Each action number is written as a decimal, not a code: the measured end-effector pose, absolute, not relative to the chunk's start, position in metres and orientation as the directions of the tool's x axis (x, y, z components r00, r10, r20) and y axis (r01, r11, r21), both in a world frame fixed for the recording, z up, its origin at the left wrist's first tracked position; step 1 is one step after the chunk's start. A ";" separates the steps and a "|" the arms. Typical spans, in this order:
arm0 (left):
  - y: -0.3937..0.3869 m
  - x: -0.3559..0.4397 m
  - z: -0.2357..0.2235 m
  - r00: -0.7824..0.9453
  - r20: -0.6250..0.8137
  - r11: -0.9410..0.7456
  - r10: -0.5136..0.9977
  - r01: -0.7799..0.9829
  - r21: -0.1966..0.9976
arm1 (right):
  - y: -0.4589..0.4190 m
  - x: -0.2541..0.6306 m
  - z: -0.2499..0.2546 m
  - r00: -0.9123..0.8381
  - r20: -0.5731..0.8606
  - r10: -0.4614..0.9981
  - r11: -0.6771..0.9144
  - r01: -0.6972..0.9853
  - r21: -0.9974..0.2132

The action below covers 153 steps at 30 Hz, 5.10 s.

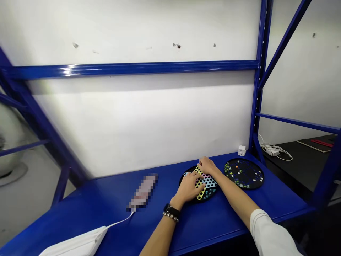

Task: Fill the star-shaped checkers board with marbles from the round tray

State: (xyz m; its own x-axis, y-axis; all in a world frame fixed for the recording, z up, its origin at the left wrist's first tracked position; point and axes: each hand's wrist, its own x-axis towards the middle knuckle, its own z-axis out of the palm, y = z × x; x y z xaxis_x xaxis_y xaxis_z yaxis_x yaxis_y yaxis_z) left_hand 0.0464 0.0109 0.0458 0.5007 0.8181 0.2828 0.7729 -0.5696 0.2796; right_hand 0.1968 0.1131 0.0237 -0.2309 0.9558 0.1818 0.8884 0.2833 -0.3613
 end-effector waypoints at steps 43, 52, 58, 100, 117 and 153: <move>0.012 0.046 0.046 0.503 0.270 -0.569 0.821 0.764 0.305 | 0.055 0.387 0.056 -0.244 -0.257 0.935 0.038 0.790 -0.611; 0.010 0.048 0.051 0.503 0.266 -0.566 0.823 0.769 0.297 | 0.045 0.378 0.062 -0.324 -0.455 0.830 -0.017 0.799 -0.601; 0.009 0.050 0.053 0.492 0.250 -0.551 0.834 0.774 0.314 | 0.050 0.370 0.054 -0.457 -0.438 0.775 0.090 0.764 -0.639; 0.011 0.048 0.050 0.505 0.259 -0.566 0.823 0.764 0.309 | 0.046 0.410 0.056 -0.403 -0.375 0.835 -0.019 0.661 -0.750; 0.012 0.046 0.046 0.511 0.268 -0.576 0.817 0.752 0.321 | -0.003 0.416 0.058 -0.266 -0.415 0.870 0.094 0.916 -0.390; 0.012 0.045 0.045 0.504 0.274 -0.572 0.819 0.760 0.309 | -0.002 0.364 0.034 -0.240 -0.152 0.959 0.144 0.871 -0.469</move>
State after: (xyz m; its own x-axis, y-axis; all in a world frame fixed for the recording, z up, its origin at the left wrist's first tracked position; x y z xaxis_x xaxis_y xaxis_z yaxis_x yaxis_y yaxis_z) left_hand 0.0452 0.0124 0.0453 0.5043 0.8189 0.2740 0.7602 -0.5715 0.3091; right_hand 0.3639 -0.0015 0.0343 -0.2400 0.9588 -0.1521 0.8713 0.1437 -0.4692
